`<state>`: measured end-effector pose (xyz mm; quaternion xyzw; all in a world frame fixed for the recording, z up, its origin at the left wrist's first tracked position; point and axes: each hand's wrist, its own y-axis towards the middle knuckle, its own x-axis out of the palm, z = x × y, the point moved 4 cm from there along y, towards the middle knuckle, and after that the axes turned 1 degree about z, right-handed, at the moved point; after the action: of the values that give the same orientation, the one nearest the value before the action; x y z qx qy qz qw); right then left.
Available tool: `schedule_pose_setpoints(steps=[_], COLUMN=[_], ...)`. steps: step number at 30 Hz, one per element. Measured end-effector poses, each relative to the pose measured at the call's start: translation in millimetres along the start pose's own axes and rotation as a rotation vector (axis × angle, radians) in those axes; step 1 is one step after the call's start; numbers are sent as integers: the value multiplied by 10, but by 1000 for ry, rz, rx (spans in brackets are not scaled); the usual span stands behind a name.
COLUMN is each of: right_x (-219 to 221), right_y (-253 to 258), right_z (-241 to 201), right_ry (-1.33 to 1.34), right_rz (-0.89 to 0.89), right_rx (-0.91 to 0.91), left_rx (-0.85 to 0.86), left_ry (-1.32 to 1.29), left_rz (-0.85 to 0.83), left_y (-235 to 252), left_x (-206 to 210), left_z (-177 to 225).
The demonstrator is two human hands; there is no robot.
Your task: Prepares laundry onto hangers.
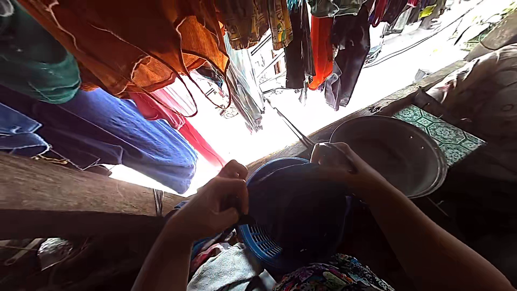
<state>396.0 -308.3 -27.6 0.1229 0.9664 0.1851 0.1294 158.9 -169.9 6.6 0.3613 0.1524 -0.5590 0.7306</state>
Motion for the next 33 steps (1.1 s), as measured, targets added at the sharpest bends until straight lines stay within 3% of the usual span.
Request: schedule_pose_setpoints(steps=[6,10,13,16,18,22,24,29,33], right_x=[66,27,58,114,165,207,186,171,220], right_y=[-115,-247,-344,-404,-454,-376,-351,-292,-249], right_z=[-87,76,183,216,228,128,112,78,63], right_ry=[-254,-224,-209,-169,-170,-222,-240,-342,-360], right_rz=[-90,-174,-133,-27,23,29,62,124,-11], right_rx=[94,224,311,336,354,356,345,217,189], left_rx=[-269,-226,-250,-323,-403,-426,-407,-342,-372], left_ry=[37,264,365,217,208,462,489,593,515], left_rz=[-73,115,135,168,284,623,619,385,507], left_y=[-255,-326,-343,-367,-369,-277,-254,-196,-172], left_x=[472,419,464,581,681,807,816,750,618], left_z=[-276,-299,-279,-332,-388,-344,-309,-264,-229])
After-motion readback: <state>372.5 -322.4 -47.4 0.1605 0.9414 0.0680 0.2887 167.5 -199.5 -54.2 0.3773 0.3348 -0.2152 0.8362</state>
